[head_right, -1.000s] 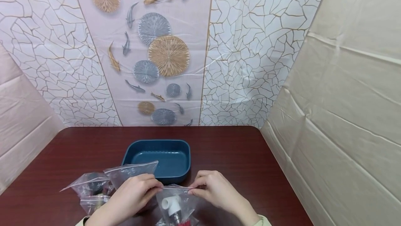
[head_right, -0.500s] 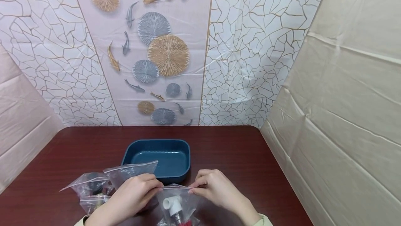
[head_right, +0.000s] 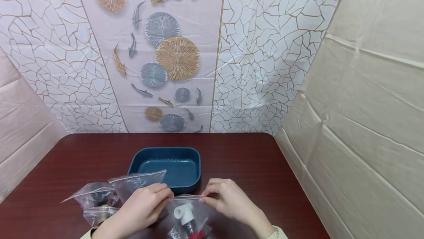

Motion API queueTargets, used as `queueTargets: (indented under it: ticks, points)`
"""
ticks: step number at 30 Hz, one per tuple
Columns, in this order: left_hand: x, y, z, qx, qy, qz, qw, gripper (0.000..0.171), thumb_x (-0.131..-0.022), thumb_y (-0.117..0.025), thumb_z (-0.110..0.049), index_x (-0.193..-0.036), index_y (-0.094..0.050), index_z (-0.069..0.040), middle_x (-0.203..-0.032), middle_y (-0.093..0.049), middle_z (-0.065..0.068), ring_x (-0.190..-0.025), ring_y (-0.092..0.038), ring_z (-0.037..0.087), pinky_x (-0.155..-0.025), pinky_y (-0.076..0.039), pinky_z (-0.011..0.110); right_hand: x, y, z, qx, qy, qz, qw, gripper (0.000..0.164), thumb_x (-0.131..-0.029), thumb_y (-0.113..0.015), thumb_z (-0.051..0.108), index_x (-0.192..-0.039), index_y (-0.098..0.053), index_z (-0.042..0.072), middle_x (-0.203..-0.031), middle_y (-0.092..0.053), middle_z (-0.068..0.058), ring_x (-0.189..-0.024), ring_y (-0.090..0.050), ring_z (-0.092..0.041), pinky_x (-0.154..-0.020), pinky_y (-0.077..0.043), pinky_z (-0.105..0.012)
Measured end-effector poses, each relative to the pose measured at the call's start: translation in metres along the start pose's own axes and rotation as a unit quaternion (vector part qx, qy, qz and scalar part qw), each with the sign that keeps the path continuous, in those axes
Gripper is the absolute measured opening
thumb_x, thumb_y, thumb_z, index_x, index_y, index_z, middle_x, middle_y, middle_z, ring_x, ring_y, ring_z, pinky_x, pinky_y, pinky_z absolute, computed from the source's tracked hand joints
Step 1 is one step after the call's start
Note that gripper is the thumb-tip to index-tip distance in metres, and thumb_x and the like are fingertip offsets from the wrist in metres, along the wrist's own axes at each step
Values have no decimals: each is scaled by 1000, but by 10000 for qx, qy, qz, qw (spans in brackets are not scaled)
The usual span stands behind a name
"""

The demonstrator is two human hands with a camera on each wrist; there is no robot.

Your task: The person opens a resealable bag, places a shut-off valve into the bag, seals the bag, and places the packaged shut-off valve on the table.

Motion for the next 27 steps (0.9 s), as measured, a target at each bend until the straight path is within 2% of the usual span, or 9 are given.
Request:
queueTargets:
  ticks: [4,8,14,22,27]
  points:
    - [-1,-1,0,156,25,20,9999,7,-91,-60,-14,-88,-63,-19,-81,-54,-14,-74,-52,2,-58,-45,20,0,-1,-2,7,-225,45,9997,3,-86,-68,25,-85,-71,24,-78,-56,18,-63,-49,2,-52,-41,-14]
    - [0,-1,3,405,207,31,9990,6,-90,-61,-15,-89,-65,-20,-83,-55,-15,-76,-52,1,-61,-46,20,0,0,-7,-37,-445,39,9990,3,-84,-70,25,-85,-73,23,-78,-57,18,-64,-52,2,-53,-43,-16]
    - [0,-3,8,694,382,47,9968,8,-89,-63,-16,-88,-65,-24,-81,-55,-17,-74,-52,0,-61,-45,19,1,0,-11,-176,-573,46,9982,5,-81,-72,24,-86,-73,26,-77,-58,17,-65,-54,0,-53,-44,-18]
    - [0,-3,9,721,330,-42,9968,7,-90,-62,-16,-88,-66,-22,-81,-56,-16,-75,-53,0,-62,-46,20,1,-2,-15,-162,-864,42,9961,3,-80,-73,27,-83,-73,25,-76,-58,18,-64,-53,-1,-51,-45,-19]
    - [0,-4,7,620,327,-48,9975,7,-90,-61,-15,-87,-65,-21,-81,-55,-16,-74,-52,0,-61,-46,20,0,-2,-15,-93,-913,66,9958,10,-82,-70,32,-80,-72,22,-76,-58,18,-63,-52,-1,-52,-44,-19]
Point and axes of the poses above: each hand's wrist, its own x-axis away from the middle knuckle, its own y-axis out of the back of the hand, z = x × y, the point moved 7 cm from there along -x, towards the middle knuckle
